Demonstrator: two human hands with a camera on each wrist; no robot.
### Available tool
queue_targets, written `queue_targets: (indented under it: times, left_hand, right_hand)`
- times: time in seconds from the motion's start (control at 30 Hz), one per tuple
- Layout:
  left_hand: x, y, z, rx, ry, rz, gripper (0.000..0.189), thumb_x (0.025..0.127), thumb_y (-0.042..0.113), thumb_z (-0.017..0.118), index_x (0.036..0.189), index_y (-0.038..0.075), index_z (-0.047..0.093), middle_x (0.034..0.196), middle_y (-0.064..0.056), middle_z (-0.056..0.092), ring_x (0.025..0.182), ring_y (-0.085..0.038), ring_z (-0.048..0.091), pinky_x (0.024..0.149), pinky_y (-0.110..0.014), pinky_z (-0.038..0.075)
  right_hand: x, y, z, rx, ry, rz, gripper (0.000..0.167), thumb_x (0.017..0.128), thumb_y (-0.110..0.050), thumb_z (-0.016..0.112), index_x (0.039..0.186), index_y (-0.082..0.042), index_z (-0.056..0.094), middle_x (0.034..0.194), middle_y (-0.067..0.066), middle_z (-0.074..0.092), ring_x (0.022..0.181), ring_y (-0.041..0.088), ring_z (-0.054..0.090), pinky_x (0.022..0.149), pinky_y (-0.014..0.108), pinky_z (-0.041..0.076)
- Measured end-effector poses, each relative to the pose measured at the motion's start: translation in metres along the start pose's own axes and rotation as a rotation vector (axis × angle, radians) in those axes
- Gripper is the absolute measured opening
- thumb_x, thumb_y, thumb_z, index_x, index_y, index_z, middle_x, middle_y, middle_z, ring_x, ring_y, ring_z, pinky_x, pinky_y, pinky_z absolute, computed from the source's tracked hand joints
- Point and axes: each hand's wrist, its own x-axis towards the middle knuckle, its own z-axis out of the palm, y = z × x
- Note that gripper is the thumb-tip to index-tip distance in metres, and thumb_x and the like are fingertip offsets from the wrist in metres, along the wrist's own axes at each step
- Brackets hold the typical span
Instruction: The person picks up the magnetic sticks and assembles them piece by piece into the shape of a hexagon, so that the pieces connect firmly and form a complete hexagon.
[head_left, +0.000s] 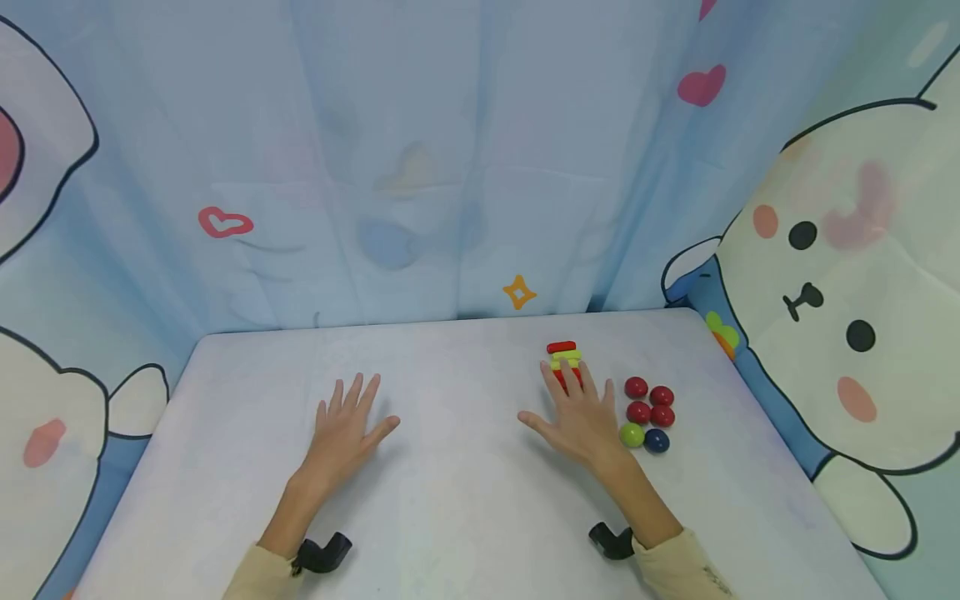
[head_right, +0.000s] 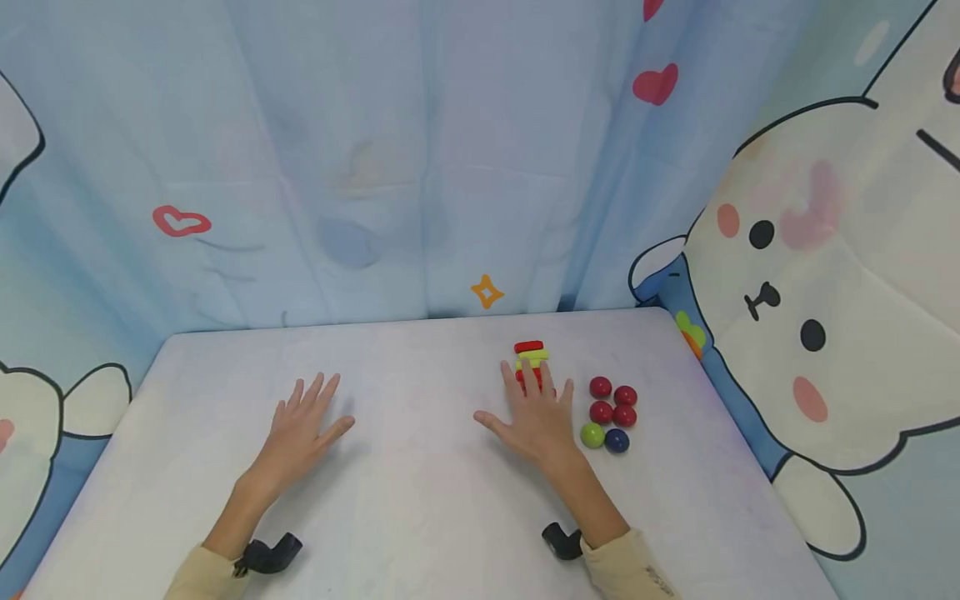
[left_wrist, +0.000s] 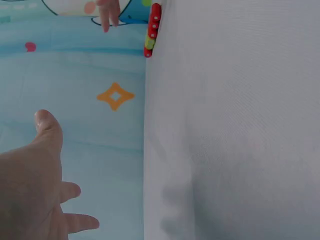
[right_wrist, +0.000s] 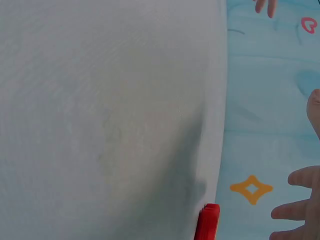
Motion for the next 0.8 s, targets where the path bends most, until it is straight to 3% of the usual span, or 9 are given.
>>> queue_targets:
  times: [0.23,0.43,0.6,0.8]
  left_hand:
    - [0.019,0.016,0.001,-0.149,-0.053,0.119,0.075,0.094,0.058,0.049,0.154,0.019,0.026,0.159,-0.010,0.028,0.149,-0.037,0.020,0.116,-0.060,0.022]
    - [0.053,0.026,0.009,-0.287,-0.171,0.189,0.068,0.095,0.060,0.047,0.151,0.025,0.033,0.156,0.001,0.035,0.147,-0.024,0.029,0.118,-0.050,0.028]
    - [0.083,0.041,0.018,-0.284,-0.215,0.276,0.055,0.097,0.047,0.052,0.144,0.020,0.046,0.148,-0.001,0.046,0.142,-0.023,0.039,0.115,-0.047,0.034]
    - [0.117,0.079,0.040,-0.223,-0.239,0.419,0.046,0.099,0.033,0.055,0.141,0.016,0.050,0.142,-0.003,0.052,0.135,-0.022,0.047,0.111,-0.040,0.039]
  right_hand:
    - [-0.003,0.015,-0.004,0.033,-0.026,-0.010,0.088,0.084,-0.062,0.061,0.152,-0.015,0.031,0.154,0.021,0.033,0.142,0.045,0.029,0.107,0.072,0.024]
    - [-0.013,0.033,-0.009,0.098,-0.028,-0.061,0.084,0.084,-0.053,0.068,0.149,-0.011,0.036,0.151,0.020,0.040,0.138,0.041,0.040,0.103,0.061,0.041]
    - [-0.022,0.046,-0.015,0.101,-0.001,-0.059,0.075,0.083,-0.044,0.073,0.143,-0.009,0.045,0.143,0.019,0.049,0.129,0.039,0.049,0.093,0.057,0.051]
    - [-0.031,0.059,-0.017,0.067,0.015,-0.050,0.062,0.080,-0.036,0.078,0.132,-0.008,0.058,0.131,0.018,0.058,0.119,0.036,0.056,0.088,0.052,0.054]
